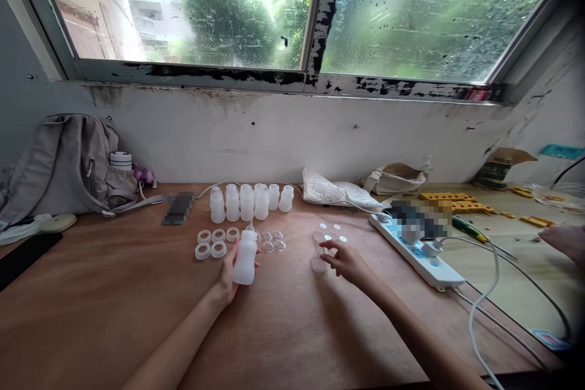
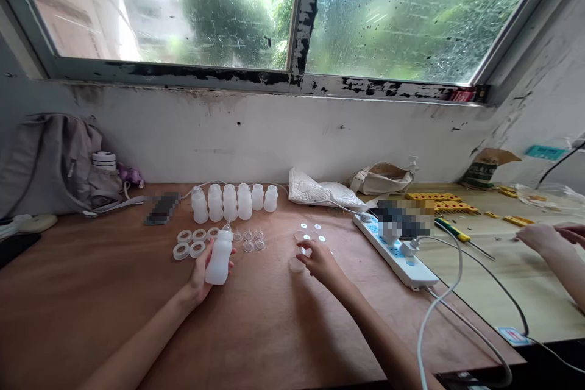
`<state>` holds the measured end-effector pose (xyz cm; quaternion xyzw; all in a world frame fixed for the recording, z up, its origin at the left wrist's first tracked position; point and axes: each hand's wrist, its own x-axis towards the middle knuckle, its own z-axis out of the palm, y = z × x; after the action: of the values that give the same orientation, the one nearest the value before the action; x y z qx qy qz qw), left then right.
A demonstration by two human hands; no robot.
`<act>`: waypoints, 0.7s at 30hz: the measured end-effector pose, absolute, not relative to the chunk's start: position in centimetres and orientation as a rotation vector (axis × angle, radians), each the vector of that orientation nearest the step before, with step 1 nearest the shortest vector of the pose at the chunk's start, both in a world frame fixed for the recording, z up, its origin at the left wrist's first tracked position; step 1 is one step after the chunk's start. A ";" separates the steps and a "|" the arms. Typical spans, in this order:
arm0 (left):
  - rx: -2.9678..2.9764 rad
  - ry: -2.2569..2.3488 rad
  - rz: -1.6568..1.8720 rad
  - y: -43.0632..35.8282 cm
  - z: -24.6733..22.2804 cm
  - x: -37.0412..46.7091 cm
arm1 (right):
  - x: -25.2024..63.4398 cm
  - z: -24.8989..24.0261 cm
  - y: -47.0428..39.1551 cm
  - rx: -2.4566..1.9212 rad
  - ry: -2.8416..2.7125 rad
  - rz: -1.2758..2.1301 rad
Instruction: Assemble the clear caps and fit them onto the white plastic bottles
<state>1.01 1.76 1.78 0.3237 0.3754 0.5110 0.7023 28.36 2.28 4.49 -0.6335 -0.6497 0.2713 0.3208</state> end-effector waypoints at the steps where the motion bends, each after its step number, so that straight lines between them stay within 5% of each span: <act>1: 0.761 0.848 1.140 1.8 1.8 1.0 | 27.8 4.7 2.4 -1.600 -1.675 0.721; 21: 1.457 1.025 1.138 1.9 1.7 0.6 | 20.1 4.4 3.2 -1.232 -1.518 0.857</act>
<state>0.58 1.95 1.68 0.6001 0.4223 0.4689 0.4916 20.12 3.22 4.41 -0.5055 -0.6230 0.3517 0.4823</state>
